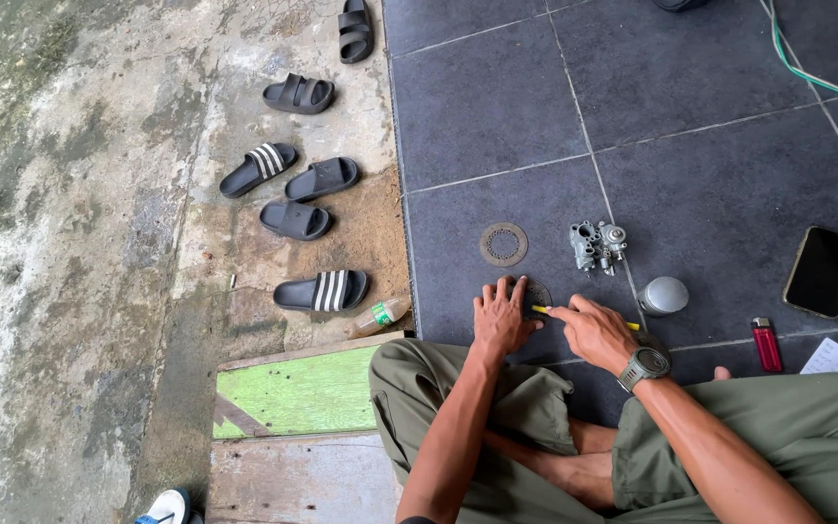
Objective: The person sits on a tiled floor and uses a yellow-handled tool to scrape and clean a circular metal part. Nearby are other mechanical components, including a carburetor, a metal cap, and a second circular part. The person holds the part steady with one hand while scraping with the other.
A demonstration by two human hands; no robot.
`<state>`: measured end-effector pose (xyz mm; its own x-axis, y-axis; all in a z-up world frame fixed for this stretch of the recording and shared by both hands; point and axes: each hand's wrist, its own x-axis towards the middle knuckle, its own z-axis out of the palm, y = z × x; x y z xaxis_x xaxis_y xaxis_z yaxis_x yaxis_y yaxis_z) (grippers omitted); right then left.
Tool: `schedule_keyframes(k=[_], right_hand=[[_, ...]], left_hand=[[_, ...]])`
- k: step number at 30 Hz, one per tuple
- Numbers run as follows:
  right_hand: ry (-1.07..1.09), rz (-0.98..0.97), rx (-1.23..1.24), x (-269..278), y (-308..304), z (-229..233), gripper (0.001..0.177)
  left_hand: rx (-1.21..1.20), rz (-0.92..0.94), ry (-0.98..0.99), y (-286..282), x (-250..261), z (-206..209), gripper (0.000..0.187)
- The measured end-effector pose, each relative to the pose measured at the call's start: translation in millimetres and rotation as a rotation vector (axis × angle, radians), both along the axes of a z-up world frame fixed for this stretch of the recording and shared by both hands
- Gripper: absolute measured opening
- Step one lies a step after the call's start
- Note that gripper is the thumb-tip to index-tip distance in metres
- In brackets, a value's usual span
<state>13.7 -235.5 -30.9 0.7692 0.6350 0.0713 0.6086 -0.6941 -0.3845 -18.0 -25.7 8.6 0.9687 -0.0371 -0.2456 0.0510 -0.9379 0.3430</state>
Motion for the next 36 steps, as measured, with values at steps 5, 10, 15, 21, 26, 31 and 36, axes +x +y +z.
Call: schedule_keyframes(k=[5, 10, 15, 21, 26, 31, 36], right_hand=[[-0.028, -0.013, -0.048, 3.2, -3.1, 1.8, 0.032], [0.030, 0.044, -0.035, -1.0, 3.8, 15.4, 0.031], [0.012, 0.029, -0.060, 2.0, 2.2, 16.5, 0.030], [-0.038, -0.004, -0.081, 6.3, -0.3, 6.2, 0.031], [-0.004, 0.015, -0.070, 3.3, 2.9, 13.0, 0.026], [-0.025, -0.034, -0.078, 6.2, -0.3, 8.9, 0.025], [0.024, -0.018, -0.084, 3.7, 1.9, 15.1, 0.025]], left_hand=[[-0.020, -0.002, 0.012, -0.4, 1.6, -2.9, 0.093], [-0.042, 0.010, 0.022, 3.9, 2.8, -2.1, 0.090], [-0.057, 0.006, 0.021, 5.8, 3.2, -5.0, 0.092], [-0.065, 0.001, 0.016, 5.7, 2.2, 1.0, 0.090], [-0.059, 0.003, 0.029, 5.2, 2.6, 1.3, 0.091], [-0.059, -0.006, 0.044, 4.2, 2.5, 5.0, 0.090], [-0.018, -0.015, 0.050, 3.0, 2.6, 2.1, 0.089]])
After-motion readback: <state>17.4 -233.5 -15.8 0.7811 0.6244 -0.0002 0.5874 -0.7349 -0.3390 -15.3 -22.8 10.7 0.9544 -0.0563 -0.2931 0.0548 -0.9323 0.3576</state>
